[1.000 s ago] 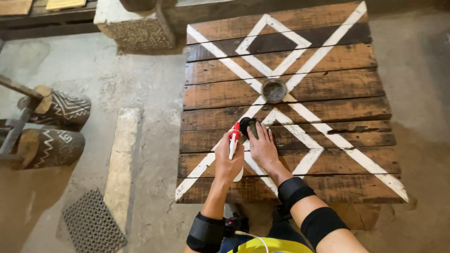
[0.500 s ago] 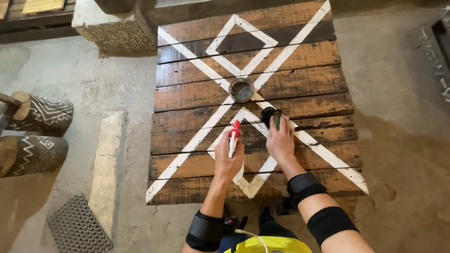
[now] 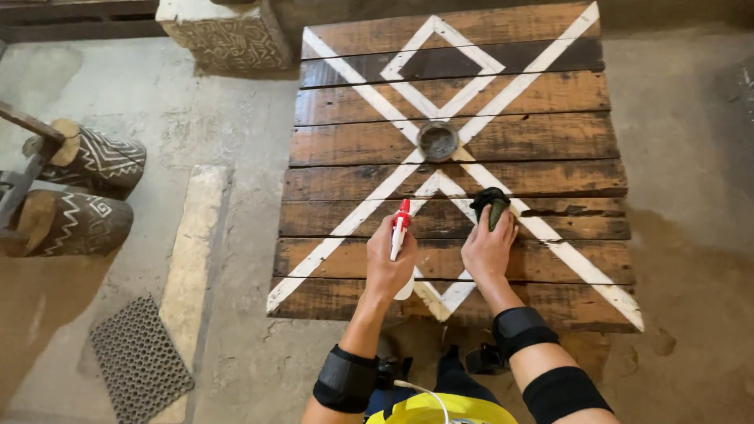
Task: The person sprays a liquid onto a wooden table and wipes the surface with a cloth. The person moves around the table to clean different sections, then walks to a second table and repeats the spraying and wiping process.
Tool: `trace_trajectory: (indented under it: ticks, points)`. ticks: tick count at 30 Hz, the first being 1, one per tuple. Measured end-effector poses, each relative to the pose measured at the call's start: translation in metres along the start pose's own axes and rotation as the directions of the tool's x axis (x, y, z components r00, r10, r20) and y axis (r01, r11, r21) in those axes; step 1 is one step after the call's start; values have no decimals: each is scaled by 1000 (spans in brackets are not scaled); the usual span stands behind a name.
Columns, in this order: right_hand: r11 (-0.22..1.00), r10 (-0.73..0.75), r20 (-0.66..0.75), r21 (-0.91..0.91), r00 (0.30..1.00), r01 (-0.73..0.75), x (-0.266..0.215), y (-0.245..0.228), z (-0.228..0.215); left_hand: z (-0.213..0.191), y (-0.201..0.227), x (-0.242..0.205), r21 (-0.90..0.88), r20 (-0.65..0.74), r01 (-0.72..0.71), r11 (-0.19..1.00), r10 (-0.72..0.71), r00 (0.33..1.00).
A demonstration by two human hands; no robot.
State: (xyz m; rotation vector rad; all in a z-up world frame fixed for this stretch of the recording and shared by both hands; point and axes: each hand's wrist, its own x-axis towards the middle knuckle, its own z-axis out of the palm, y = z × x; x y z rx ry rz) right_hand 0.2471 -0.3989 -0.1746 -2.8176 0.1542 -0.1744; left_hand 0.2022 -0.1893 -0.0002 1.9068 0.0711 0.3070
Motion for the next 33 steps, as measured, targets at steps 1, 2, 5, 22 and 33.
trace_trajectory:
  ticks: [1, 2, 5, 22, 33]
  points:
    - [1000, -2, 1, 0, 1000, 2, -1, -13, 4, -10, -5, 0, 0, -2, 1, 1000, -1, 1000]
    - [1000, -20, 5, -5, 1000, 20, -3, -25, 9, -20, -10, -1, -26, -27, -19, 999, 18, 999]
    - [999, -45, 15, -8, 999, 46, -9, -65, 18, -54, -20, -4, -24, -77, -61, 998, 59, 995]
    - [908, -389, 27, 183, 921, 378, -88, -204, 22, -135, -44, -29, -73, -68, 12, 997, -17, 998]
    - [946, -320, 103, 92, 942, 311, -76, -94, -4, -53, -7, -55, 11, -81, -140, 990, 141, 987]
